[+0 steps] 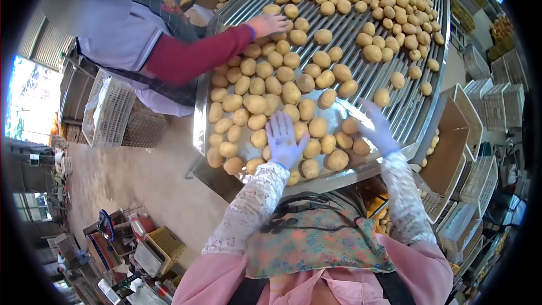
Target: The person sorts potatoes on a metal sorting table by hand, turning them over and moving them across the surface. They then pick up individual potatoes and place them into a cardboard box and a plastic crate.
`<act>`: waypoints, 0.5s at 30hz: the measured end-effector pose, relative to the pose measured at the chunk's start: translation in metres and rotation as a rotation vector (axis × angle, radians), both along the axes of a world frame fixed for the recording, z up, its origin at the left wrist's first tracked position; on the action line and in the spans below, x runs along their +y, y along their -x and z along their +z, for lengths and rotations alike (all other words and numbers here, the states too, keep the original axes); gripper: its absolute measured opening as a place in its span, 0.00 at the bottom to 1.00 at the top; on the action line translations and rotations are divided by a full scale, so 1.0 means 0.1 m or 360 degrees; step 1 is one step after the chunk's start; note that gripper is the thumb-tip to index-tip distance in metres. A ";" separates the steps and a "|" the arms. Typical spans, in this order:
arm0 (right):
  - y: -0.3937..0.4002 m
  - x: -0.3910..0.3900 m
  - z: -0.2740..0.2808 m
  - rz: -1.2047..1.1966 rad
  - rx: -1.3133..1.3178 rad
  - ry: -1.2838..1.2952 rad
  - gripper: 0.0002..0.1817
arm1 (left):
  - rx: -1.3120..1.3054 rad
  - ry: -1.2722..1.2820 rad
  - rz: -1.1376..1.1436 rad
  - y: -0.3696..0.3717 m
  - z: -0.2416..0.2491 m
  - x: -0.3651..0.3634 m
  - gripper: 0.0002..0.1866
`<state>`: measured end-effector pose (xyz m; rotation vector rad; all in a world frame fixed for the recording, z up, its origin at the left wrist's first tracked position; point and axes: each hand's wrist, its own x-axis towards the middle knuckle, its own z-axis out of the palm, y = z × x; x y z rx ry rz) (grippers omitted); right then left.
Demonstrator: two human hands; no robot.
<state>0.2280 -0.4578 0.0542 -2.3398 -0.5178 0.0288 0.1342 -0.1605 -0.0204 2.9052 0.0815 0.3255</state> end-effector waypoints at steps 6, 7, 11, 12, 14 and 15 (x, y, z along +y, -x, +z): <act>-0.41 1.15 -0.39 -0.0095 -0.0190 0.0596 0.34 | 0.0227 0.0049 -0.0651 1.00 0.40 0.43 0.38; -0.47 1.23 -0.31 0.0042 0.0007 0.0755 0.30 | 0.0271 0.0084 -0.0517 1.15 0.44 0.57 0.38; -0.34 1.21 0.00 0.0434 0.0228 0.0500 0.23 | 0.0250 0.0288 -0.0183 1.51 0.37 1.20 0.38; -0.30 1.10 0.21 0.0560 0.0141 0.0363 0.21 | 0.0243 0.0287 -0.0159 1.52 0.42 1.31 0.38; -0.25 0.50 -0.27 -0.0037 0.0070 -0.0465 0.27 | 0.0201 0.0001 0.0026 1.45 0.52 1.43 0.37; -0.20 0.16 -0.07 -0.0187 0.0059 -0.0501 0.30 | 0.0205 0.0019 0.0047 1.39 0.51 1.47 0.37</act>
